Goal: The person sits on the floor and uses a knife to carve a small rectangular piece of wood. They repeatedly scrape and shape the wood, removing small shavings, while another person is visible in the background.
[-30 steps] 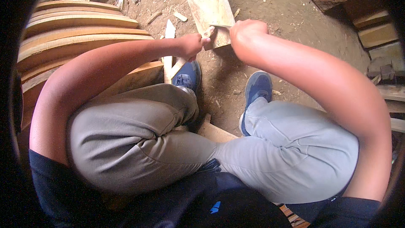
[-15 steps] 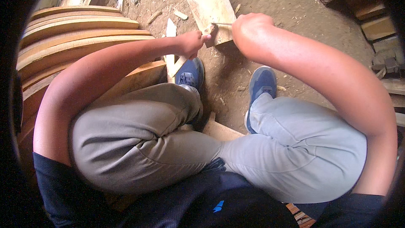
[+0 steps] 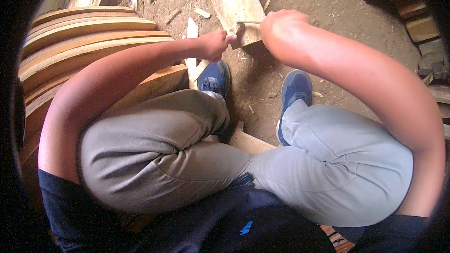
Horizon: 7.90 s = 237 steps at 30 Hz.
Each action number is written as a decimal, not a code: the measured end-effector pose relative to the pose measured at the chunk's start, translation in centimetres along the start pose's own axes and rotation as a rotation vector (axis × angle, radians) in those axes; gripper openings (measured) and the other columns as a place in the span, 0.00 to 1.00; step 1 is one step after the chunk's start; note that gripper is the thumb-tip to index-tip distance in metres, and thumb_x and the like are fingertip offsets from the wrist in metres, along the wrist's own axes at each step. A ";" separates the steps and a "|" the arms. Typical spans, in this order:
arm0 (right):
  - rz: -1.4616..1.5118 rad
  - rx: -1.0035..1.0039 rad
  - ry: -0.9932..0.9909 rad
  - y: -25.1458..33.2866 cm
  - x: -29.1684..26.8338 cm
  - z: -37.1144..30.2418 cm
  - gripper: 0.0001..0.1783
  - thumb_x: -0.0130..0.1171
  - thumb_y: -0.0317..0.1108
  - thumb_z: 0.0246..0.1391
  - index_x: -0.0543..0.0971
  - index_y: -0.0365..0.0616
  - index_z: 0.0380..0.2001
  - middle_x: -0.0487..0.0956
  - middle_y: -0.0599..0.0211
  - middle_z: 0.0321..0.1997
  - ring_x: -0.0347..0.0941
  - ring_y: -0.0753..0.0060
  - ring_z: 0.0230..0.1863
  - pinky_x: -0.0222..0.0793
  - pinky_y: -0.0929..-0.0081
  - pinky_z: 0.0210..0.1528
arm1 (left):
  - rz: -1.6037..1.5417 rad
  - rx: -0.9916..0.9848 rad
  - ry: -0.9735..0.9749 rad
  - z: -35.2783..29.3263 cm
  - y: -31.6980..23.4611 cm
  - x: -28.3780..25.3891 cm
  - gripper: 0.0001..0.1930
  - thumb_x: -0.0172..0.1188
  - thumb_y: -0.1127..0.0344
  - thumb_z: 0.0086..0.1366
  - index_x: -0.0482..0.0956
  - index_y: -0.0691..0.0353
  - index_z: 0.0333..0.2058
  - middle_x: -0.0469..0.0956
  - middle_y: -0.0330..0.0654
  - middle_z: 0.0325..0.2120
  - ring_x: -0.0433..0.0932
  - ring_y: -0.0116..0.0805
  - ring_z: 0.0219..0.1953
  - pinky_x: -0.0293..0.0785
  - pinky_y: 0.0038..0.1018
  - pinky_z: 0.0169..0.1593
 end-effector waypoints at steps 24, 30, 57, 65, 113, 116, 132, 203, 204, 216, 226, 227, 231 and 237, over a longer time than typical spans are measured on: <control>0.067 0.064 -0.095 -0.3 1.3 0.5 0.10 0.53 0.26 0.47 0.82 0.37 0.31 0.82 0.52 0.33 0.81 0.56 0.37 0.78 0.66 0.36 | -0.153 -0.038 0.073 0.4 0.1 -0.1 0.36 0.32 0.47 0.72 0.70 0.67 0.13 0.74 0.48 0.11 0.78 0.38 0.17 0.74 0.36 0.27; -0.079 -0.047 -0.061 -1.0 0.6 0.6 0.11 0.59 0.26 0.44 0.82 0.38 0.34 0.82 0.54 0.35 0.80 0.60 0.39 0.77 0.67 0.37 | -0.118 -0.004 0.068 0.7 0.2 -0.3 0.34 0.33 0.47 0.72 0.71 0.69 0.16 0.74 0.48 0.11 0.78 0.37 0.17 0.74 0.36 0.28; 0.056 0.136 0.107 0.1 0.6 0.6 0.26 0.72 0.32 0.36 0.80 0.45 0.44 0.80 0.68 0.48 0.77 0.71 0.49 0.75 0.73 0.46 | -0.102 -0.109 0.045 0.8 0.2 -0.1 0.30 0.34 0.47 0.72 0.69 0.71 0.25 0.74 0.47 0.12 0.77 0.37 0.17 0.74 0.35 0.23; 0.079 0.146 0.118 -0.6 1.0 0.0 0.24 0.72 0.31 0.37 0.81 0.43 0.43 0.81 0.65 0.45 0.78 0.70 0.47 0.76 0.74 0.43 | -0.217 -0.055 0.066 0.9 0.7 0.3 0.31 0.33 0.48 0.73 0.67 0.66 0.18 0.72 0.45 0.10 0.76 0.36 0.15 0.73 0.34 0.23; -0.025 0.044 0.122 0.6 -1.1 0.1 0.24 0.73 0.32 0.35 0.81 0.44 0.41 0.81 0.66 0.46 0.78 0.70 0.48 0.76 0.73 0.42 | -0.225 -0.069 0.058 0.6 0.6 0.0 0.30 0.34 0.48 0.72 0.69 0.73 0.28 0.72 0.47 0.10 0.76 0.38 0.15 0.72 0.34 0.22; -0.004 0.095 0.172 0.5 -1.0 -0.3 0.25 0.72 0.34 0.38 0.80 0.48 0.45 0.79 0.70 0.50 0.76 0.71 0.50 0.75 0.73 0.45 | -0.197 -0.034 0.031 0.6 0.7 0.0 0.30 0.34 0.48 0.72 0.69 0.73 0.28 0.73 0.48 0.11 0.76 0.38 0.15 0.73 0.34 0.22; -0.004 0.053 0.135 -1.2 -0.6 -0.4 0.25 0.73 0.31 0.35 0.81 0.45 0.43 0.80 0.63 0.47 0.78 0.64 0.47 0.76 0.68 0.43 | -0.200 -0.037 0.053 0.6 0.6 -0.1 0.29 0.34 0.47 0.72 0.67 0.71 0.26 0.72 0.45 0.12 0.75 0.36 0.14 0.71 0.33 0.20; -0.004 0.042 0.157 0.8 0.0 1.1 0.25 0.70 0.35 0.40 0.79 0.41 0.45 0.78 0.62 0.50 0.76 0.65 0.50 0.74 0.68 0.48 | -0.099 -0.011 0.056 0.2 -0.3 -0.6 0.33 0.32 0.47 0.72 0.68 0.71 0.18 0.74 0.49 0.11 0.78 0.40 0.17 0.74 0.37 0.25; 0.046 0.068 0.136 0.4 0.2 1.2 0.25 0.69 0.35 0.40 0.79 0.41 0.46 0.78 0.62 0.50 0.76 0.65 0.50 0.74 0.68 0.48 | -0.102 -0.025 0.054 0.3 -0.3 -0.6 0.33 0.32 0.47 0.72 0.68 0.71 0.19 0.74 0.49 0.12 0.78 0.40 0.17 0.74 0.37 0.25; 0.101 0.142 0.136 0.1 0.3 0.4 0.25 0.71 0.30 0.36 0.80 0.42 0.44 0.80 0.61 0.46 0.78 0.64 0.47 0.76 0.66 0.45 | -0.099 -0.021 0.053 -0.1 -0.5 -0.4 0.35 0.31 0.48 0.72 0.72 0.69 0.16 0.74 0.47 0.10 0.78 0.38 0.17 0.75 0.35 0.28; 0.071 0.246 0.190 1.3 0.5 0.8 0.32 0.75 0.37 0.35 0.77 0.44 0.48 0.79 0.67 0.50 0.76 0.70 0.50 0.74 0.73 0.47 | -0.161 -0.041 0.053 -0.1 -0.2 0.0 0.34 0.31 0.49 0.73 0.72 0.71 0.18 0.74 0.48 0.11 0.78 0.39 0.17 0.75 0.36 0.27; 0.080 0.239 0.198 1.3 0.3 0.6 0.33 0.75 0.37 0.35 0.77 0.45 0.48 0.79 0.67 0.50 0.76 0.70 0.51 0.74 0.72 0.47 | -0.142 -0.029 0.056 -0.1 -0.3 0.0 0.34 0.31 0.49 0.73 0.72 0.71 0.18 0.74 0.48 0.11 0.78 0.39 0.17 0.75 0.36 0.27; 0.067 0.222 0.229 1.6 -0.2 0.3 0.34 0.75 0.39 0.35 0.76 0.44 0.49 0.78 0.66 0.51 0.75 0.70 0.51 0.74 0.72 0.48 | -0.145 -0.054 0.024 -0.1 -0.5 0.0 0.34 0.30 0.49 0.73 0.72 0.72 0.19 0.75 0.48 0.12 0.78 0.39 0.17 0.76 0.37 0.29; 0.066 0.140 0.137 0.6 0.4 1.1 0.28 0.69 0.34 0.39 0.77 0.41 0.48 0.79 0.60 0.49 0.76 0.66 0.50 0.74 0.71 0.47 | 0.026 0.026 0.019 -0.1 -0.9 -0.6 0.35 0.31 0.48 0.73 0.71 0.72 0.18 0.75 0.49 0.12 0.78 0.39 0.18 0.76 0.37 0.29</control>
Point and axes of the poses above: each hand's wrist, its own z-axis towards the middle knuckle, its own x-axis out of the palm, y = z × x, the point moved 2 cm from there along z, towards the middle knuckle
